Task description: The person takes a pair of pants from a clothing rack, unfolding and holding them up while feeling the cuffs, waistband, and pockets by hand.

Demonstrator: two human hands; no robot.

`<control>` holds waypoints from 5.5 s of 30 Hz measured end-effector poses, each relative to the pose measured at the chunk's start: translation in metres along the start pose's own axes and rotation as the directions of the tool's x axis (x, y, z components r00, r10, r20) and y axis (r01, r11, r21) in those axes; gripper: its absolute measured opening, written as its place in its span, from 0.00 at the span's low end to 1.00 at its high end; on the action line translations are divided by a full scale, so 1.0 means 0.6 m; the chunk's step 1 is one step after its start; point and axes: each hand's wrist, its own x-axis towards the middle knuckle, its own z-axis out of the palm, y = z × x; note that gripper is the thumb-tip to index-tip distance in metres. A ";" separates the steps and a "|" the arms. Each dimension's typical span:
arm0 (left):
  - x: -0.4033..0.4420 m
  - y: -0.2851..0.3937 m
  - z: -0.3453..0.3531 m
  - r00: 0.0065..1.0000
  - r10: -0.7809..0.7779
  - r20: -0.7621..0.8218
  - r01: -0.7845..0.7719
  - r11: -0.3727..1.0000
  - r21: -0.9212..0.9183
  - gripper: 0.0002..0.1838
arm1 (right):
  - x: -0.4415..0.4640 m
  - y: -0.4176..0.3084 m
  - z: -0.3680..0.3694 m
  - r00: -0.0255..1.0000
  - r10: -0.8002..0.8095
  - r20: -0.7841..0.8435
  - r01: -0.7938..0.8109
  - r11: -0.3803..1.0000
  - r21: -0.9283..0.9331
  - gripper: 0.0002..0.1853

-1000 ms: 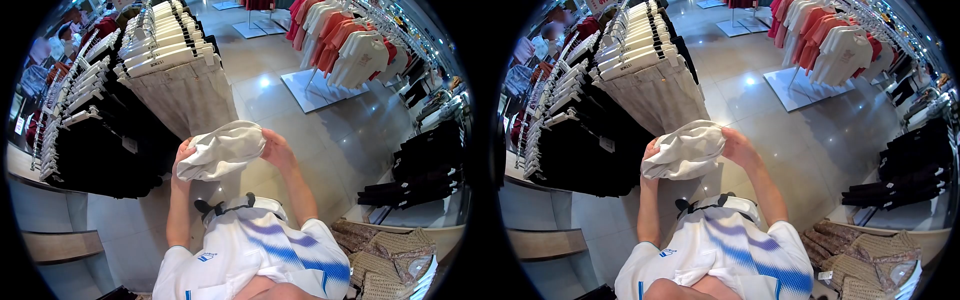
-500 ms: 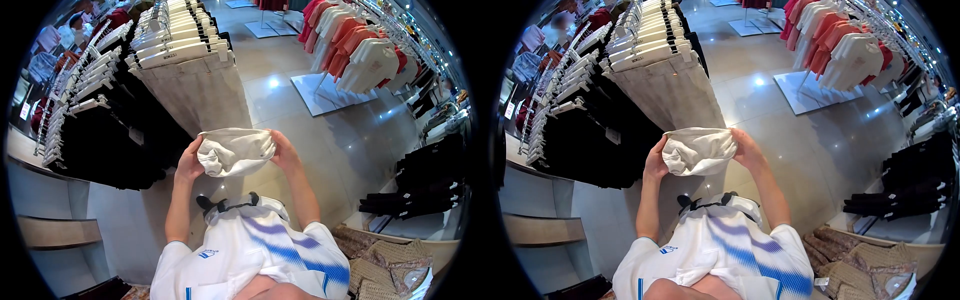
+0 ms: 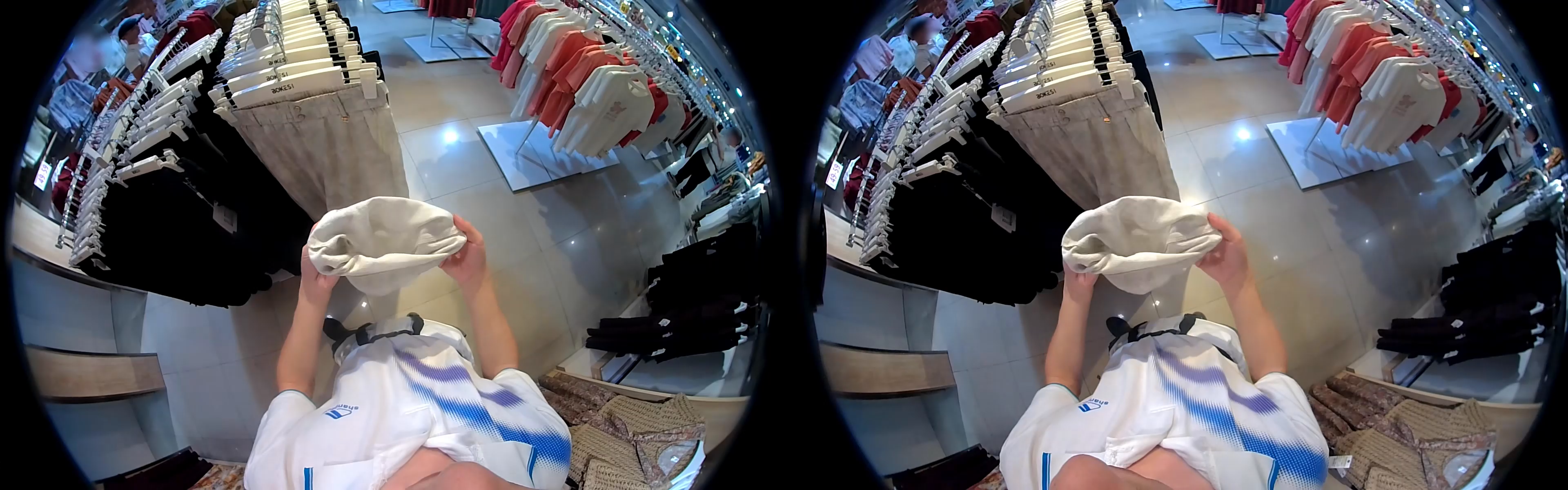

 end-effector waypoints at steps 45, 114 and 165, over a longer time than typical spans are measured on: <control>0.033 -0.030 -0.020 0.843 -0.529 0.096 0.505 0.719 -0.477 0.16 | 0.027 0.033 0.014 0.942 0.112 0.317 -0.118 0.993 0.002 0.26; 0.005 -0.031 -0.056 0.923 -0.329 0.198 0.372 0.634 -0.678 0.20 | -0.005 0.011 0.046 0.979 -0.027 0.202 0.186 0.527 -0.830 0.19; -0.016 -0.063 -0.027 0.999 0.037 -0.025 0.000 0.562 0.827 0.09 | 0.005 -0.001 -0.020 0.660 -0.556 0.505 0.035 -0.650 -0.759 0.08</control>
